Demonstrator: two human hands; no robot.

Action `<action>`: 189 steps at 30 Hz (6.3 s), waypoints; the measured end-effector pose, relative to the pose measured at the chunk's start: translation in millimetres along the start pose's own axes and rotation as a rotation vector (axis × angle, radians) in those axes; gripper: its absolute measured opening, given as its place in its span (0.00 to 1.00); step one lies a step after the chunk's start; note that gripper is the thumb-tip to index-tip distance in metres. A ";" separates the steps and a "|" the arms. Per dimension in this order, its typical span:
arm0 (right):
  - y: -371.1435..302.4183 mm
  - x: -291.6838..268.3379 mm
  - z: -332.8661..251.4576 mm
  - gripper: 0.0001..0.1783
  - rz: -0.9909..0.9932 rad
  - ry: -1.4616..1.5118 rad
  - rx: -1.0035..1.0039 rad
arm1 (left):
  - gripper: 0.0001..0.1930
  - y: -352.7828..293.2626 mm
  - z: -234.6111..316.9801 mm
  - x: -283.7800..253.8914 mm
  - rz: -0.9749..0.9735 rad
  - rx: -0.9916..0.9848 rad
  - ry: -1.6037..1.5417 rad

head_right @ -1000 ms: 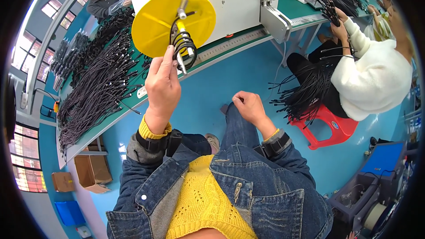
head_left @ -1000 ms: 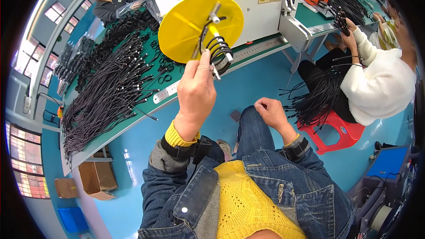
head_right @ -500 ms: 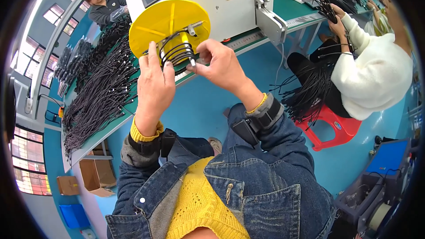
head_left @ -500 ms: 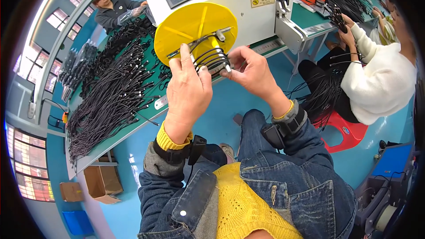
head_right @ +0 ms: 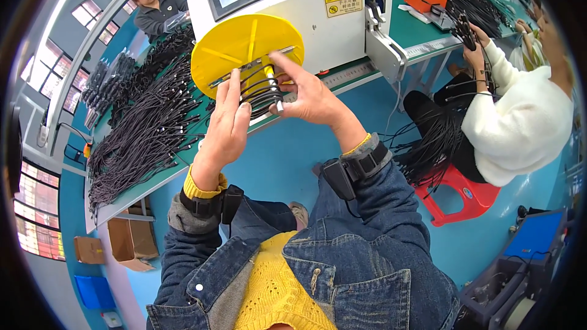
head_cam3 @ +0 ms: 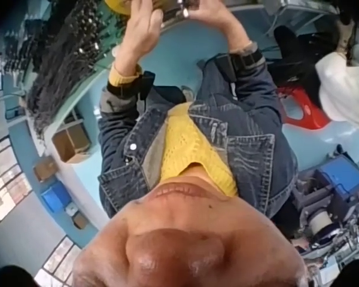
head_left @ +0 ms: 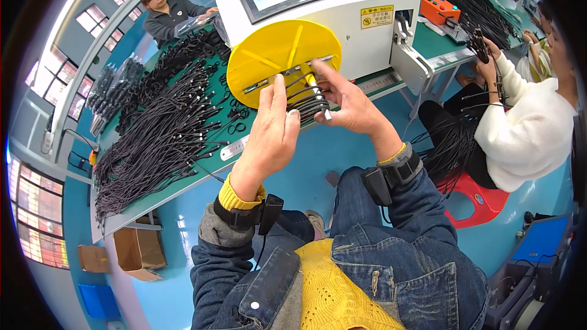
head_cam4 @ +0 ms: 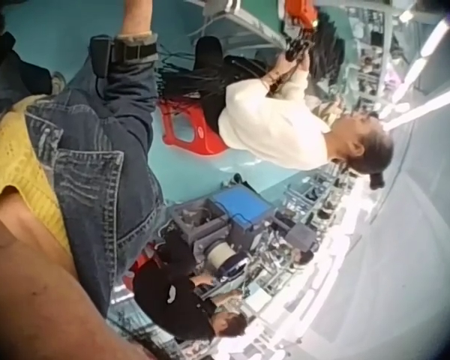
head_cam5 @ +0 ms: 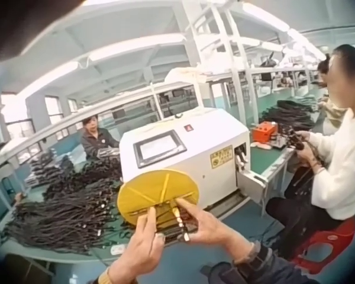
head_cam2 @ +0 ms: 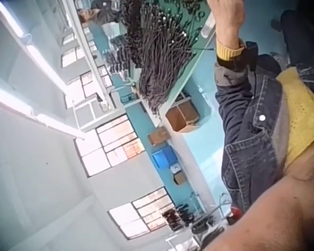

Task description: The person picks up a cable, winds it around the spindles of a machine, and removes the coiled cable. They then pick up a rubber band and wrap it around the coiled cable.

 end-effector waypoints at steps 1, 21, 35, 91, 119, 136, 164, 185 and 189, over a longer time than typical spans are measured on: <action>-3.3 1.4 -0.5 0.45 0.029 -0.013 0.012 | 0.22 0.1 0.1 -0.5 -0.003 -0.003 -0.012; -80.2 21.5 -50.0 0.13 0.383 -0.709 -0.117 | 0.10 -59.7 49.3 11.3 -0.091 -0.049 0.062; -117.1 136.8 66.7 0.09 -0.369 -0.556 0.111 | 0.22 -196.7 -75.4 72.5 -0.371 -1.046 -1.055; -178.4 159.9 115.3 0.06 -0.511 -0.717 0.186 | 0.09 -294.9 -78.6 119.0 -1.017 -1.281 -0.989; -7.9 220.5 67.7 0.17 -0.157 -0.717 -0.071 | 0.09 -256.5 -166.1 -5.5 0.112 -1.004 -0.470; 40.1 176.9 155.2 0.10 0.113 -0.035 0.570 | 0.05 -140.7 -233.5 -32.9 0.426 -1.096 -0.882; -22.4 124.7 121.2 0.06 0.165 0.429 0.714 | 0.10 -90.9 -264.4 -28.2 0.263 -0.910 -0.510; -78.0 159.1 75.7 0.08 -0.073 0.540 0.622 | 0.05 -165.3 -165.6 3.8 0.269 -0.944 -0.993; -125.3 169.2 66.1 0.11 -0.291 0.676 0.816 | 0.05 -173.4 -142.9 11.1 0.074 -0.930 -1.033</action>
Point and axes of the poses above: each hand's wrist, its own y-axis towards the middle knuckle, its own x-axis out of the palm, z = x × y, the point moved 9 cm from there along y, towards the middle knuckle, and after that the axes turned 7 degrees about z, right-handed, at the moved point
